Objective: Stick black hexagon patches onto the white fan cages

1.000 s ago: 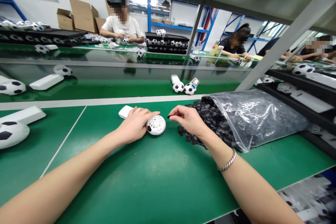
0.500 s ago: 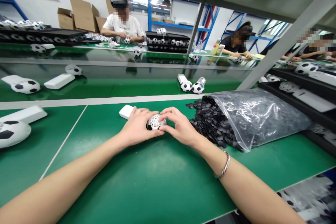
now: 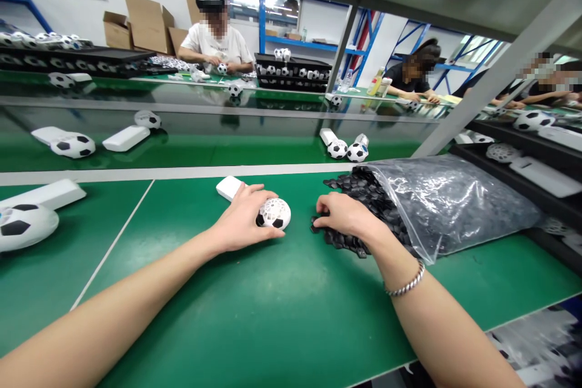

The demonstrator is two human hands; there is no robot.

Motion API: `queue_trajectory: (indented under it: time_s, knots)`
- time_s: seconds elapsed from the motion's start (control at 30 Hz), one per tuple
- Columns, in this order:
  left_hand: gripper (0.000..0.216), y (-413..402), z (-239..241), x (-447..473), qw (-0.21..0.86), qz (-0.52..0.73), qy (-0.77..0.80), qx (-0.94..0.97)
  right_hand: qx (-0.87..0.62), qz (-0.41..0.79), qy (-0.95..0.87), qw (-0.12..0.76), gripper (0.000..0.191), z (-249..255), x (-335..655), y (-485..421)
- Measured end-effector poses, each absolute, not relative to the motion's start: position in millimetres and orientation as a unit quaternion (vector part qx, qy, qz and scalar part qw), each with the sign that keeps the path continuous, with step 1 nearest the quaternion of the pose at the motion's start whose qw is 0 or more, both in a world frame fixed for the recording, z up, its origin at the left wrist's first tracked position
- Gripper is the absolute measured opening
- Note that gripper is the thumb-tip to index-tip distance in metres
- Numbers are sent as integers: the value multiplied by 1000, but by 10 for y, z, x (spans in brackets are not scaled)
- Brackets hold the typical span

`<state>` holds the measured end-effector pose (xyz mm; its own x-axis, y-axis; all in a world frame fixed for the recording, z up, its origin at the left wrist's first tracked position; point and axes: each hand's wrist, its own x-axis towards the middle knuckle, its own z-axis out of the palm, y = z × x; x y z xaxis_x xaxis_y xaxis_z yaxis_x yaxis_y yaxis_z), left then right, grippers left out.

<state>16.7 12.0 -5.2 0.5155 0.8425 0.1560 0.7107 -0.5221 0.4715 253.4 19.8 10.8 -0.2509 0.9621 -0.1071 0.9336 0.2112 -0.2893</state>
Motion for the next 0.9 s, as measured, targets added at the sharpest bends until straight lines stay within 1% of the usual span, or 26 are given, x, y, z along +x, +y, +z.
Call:
queue_trajectory:
  time_s: [0.07,0.1,0.17,0.23,0.33,0.43,0.5,0.57,0.63,0.77,0.9]
  knots:
    - [64,122,-23,149,203,150,445,859,-597,180,-781,40,6,74,2537,216]
    - [64,121,-12,143,222,134,433,863,-590,189,-784,45,5,56,2522,221]
    - [65,110,-7,144,255,127,415,864,-583,197,-786,53,6,35,2481,220]
    - [64,89,-22,160,268,152,421,854,-568,204,-794,69,6,42,2442,203]
    - [62,73,-45,175,274,174,434,840,-520,228,-812,134,11,86,2389,154]
    - [61,109,-37,136,306,160,400,849,-464,323,-798,209,14,125,2325,98]
    - [62,152,-23,92,324,152,376,855,-434,400,-774,230,11,133,2283,74]
    - [63,190,-15,55,331,149,365,857,-409,446,-759,239,13,129,2253,66]
    - [64,208,-12,38,332,150,362,858,-386,430,-775,256,15,121,2241,69]
    - [62,177,-19,64,328,155,357,861,-349,297,-833,309,11,113,2249,76]
    - [61,103,-53,145,314,186,383,849,-346,281,-841,305,12,125,2256,63]
